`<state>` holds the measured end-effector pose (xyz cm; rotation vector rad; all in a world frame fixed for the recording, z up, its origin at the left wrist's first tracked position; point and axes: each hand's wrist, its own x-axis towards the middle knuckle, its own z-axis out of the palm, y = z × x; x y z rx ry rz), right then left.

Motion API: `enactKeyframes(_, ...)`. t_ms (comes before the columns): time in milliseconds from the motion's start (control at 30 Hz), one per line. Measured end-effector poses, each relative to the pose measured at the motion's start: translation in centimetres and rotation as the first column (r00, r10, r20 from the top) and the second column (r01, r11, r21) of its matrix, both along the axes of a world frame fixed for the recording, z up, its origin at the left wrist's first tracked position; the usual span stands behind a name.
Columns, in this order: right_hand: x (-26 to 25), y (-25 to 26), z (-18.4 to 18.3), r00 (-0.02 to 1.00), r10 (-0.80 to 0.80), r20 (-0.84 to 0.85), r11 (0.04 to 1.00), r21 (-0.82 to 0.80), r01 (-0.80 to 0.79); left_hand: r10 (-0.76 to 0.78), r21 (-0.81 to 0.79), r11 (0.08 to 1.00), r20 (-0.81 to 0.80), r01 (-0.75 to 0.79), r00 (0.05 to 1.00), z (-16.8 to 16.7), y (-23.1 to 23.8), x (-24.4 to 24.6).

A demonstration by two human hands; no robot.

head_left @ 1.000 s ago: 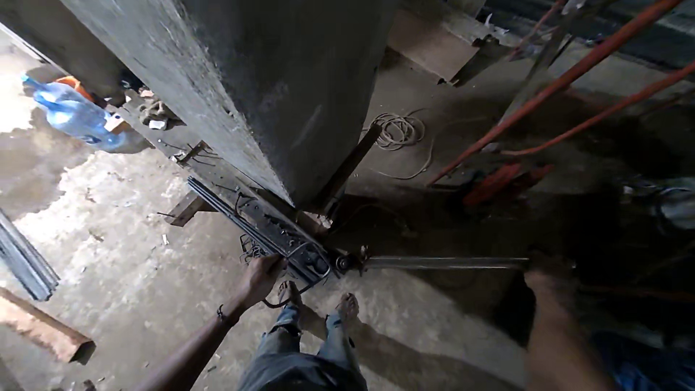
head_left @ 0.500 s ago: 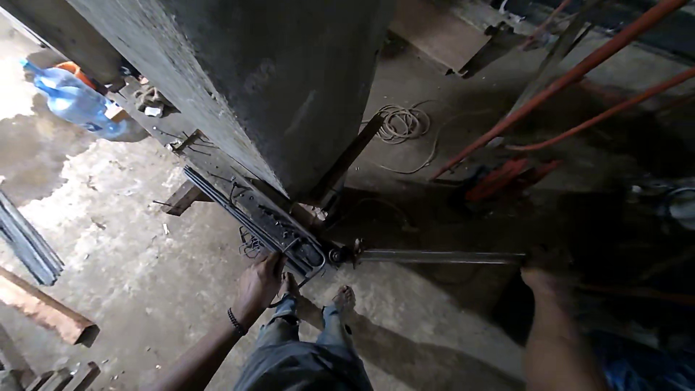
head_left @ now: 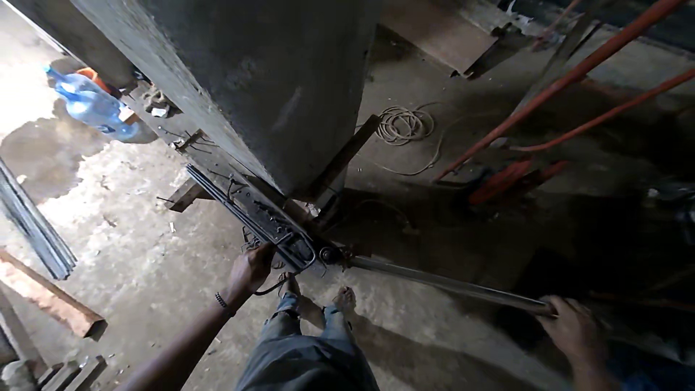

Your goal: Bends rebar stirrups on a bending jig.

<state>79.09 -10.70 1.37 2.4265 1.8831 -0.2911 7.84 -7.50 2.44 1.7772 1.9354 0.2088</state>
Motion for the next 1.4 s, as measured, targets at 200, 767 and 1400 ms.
enactKeyframes(200, -0.4, -0.9, -0.6, 1.000, -0.016, -0.017, 1.000, -0.006, 0.016, -0.026, -0.049, 0.998, 0.112, 0.031, 0.993, 0.1, 0.2, -0.6)
enactKeyframes(767, -4.1, -7.6, 0.2, 0.962, -0.270, 0.040, 0.962, 0.058, 0.267, -0.568, 0.444, 0.691, -0.156, 0.571, 0.808, -4.3, -5.6, -3.3)
enactKeyframes(1400, -29.7, -37.6, -0.8, 0.583, -0.807, 0.092, 0.584, -0.017, 0.812, -0.581, 0.429, 0.681, -0.178, 0.594, 0.794, -3.4, -4.6, -3.4)
